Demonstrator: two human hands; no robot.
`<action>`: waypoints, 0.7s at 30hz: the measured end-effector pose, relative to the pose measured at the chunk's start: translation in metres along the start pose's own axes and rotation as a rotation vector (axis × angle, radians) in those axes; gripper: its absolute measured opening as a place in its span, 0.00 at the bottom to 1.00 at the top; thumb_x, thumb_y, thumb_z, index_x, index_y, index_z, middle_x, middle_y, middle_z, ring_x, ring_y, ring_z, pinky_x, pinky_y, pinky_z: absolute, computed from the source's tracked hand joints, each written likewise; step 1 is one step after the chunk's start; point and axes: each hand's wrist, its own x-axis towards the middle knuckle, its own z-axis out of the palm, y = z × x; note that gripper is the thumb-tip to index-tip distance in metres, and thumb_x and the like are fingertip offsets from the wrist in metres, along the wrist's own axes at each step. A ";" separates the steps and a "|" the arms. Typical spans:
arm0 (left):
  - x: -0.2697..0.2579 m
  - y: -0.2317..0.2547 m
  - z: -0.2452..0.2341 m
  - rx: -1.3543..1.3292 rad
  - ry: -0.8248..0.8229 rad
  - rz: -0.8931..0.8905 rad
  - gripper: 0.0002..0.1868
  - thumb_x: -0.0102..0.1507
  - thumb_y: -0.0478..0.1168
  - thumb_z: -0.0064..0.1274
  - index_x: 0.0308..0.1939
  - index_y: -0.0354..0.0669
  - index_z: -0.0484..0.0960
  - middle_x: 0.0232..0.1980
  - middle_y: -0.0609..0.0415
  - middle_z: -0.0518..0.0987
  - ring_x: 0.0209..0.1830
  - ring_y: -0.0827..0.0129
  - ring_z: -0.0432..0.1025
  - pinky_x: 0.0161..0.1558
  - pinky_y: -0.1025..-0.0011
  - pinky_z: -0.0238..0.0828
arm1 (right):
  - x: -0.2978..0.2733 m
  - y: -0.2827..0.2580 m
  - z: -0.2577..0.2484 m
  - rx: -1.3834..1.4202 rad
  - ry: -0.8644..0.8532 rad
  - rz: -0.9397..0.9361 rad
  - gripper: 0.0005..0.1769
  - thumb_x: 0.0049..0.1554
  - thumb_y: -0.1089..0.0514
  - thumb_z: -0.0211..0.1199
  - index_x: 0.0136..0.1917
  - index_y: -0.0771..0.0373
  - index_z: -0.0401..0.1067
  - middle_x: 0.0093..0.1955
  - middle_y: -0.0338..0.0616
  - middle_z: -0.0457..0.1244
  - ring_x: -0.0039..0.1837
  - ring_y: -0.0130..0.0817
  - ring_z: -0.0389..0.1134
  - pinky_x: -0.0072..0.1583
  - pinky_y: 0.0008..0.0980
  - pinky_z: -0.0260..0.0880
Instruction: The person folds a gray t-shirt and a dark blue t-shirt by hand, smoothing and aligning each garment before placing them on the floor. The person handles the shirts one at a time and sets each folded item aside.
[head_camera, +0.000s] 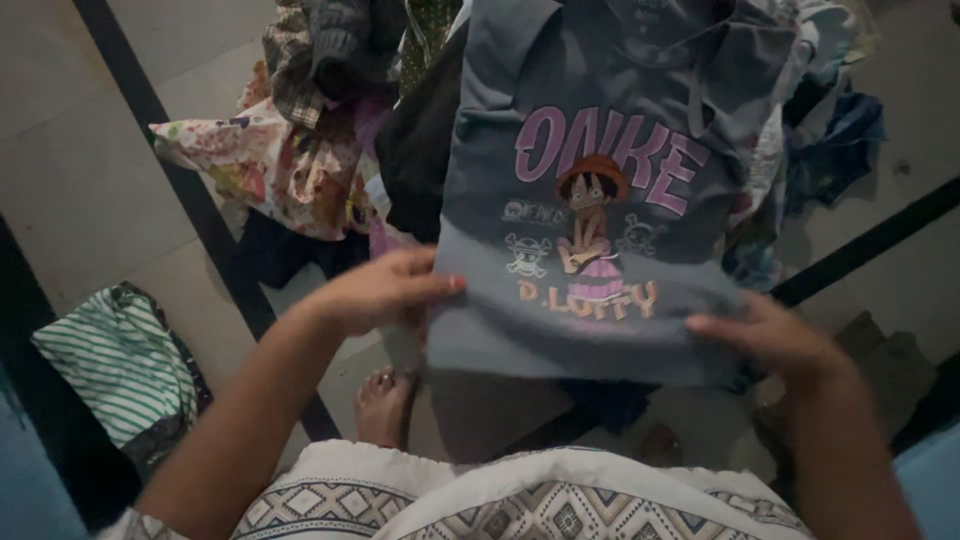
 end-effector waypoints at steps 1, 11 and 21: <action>0.000 0.014 0.001 -0.148 -0.070 0.108 0.24 0.66 0.47 0.57 0.62 0.39 0.75 0.44 0.42 0.79 0.33 0.64 0.75 0.33 0.65 0.73 | 0.006 0.001 -0.011 0.081 0.091 0.055 0.48 0.43 0.44 0.74 0.74 0.56 0.66 0.62 0.55 0.67 0.60 0.53 0.69 0.58 0.54 0.69; 0.123 0.156 -0.031 -0.642 0.174 0.775 0.24 0.68 0.48 0.46 0.57 0.28 0.70 0.49 0.41 0.76 0.49 0.47 0.81 0.47 0.56 0.83 | 0.100 -0.107 -0.118 0.544 -0.181 -0.836 0.18 0.73 0.47 0.58 0.59 0.65 0.70 0.55 0.52 0.69 0.57 0.39 0.71 0.57 0.30 0.72; 0.182 0.119 -0.025 0.677 1.448 1.153 0.28 0.70 0.52 0.55 0.63 0.35 0.67 0.63 0.38 0.71 0.67 0.39 0.68 0.69 0.47 0.66 | 0.103 -0.119 -0.060 0.225 0.570 -0.998 0.14 0.73 0.53 0.60 0.66 0.63 0.71 0.54 0.45 0.68 0.54 0.34 0.71 0.54 0.36 0.73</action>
